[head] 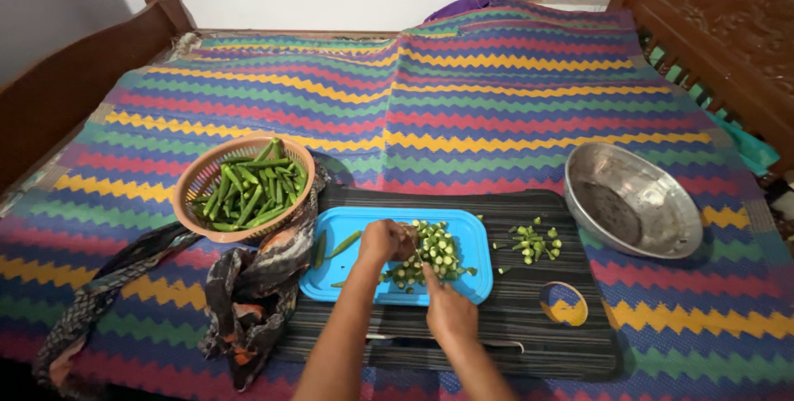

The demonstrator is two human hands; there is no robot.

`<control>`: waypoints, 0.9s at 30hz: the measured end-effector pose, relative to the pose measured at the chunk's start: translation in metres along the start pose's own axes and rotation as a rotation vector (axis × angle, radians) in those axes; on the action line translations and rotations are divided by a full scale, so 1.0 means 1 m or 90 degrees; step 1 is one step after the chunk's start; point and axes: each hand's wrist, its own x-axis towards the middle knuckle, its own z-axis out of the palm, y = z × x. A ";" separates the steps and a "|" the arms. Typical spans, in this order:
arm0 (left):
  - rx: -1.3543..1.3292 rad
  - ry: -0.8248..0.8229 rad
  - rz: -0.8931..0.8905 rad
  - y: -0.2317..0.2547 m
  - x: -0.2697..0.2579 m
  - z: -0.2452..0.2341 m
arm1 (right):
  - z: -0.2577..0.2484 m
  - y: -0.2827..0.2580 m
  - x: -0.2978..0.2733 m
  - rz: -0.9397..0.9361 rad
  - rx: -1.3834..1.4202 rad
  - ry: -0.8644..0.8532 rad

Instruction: The person chops green beans on a blue cutting board using a knife. The chopped pieces are transferred into a metal bowl. The person handles the beans one at a time and maintains a steady chopping rhythm.

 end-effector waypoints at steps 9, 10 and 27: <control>0.026 -0.077 -0.041 0.054 0.004 -0.010 | 0.018 0.060 0.010 0.254 0.829 -0.146; -0.002 -0.083 -0.028 0.063 0.003 -0.007 | 0.019 0.062 0.011 0.265 0.850 -0.155; 0.283 -0.278 0.197 0.210 0.030 0.226 | -0.017 0.056 0.009 0.378 0.964 -0.168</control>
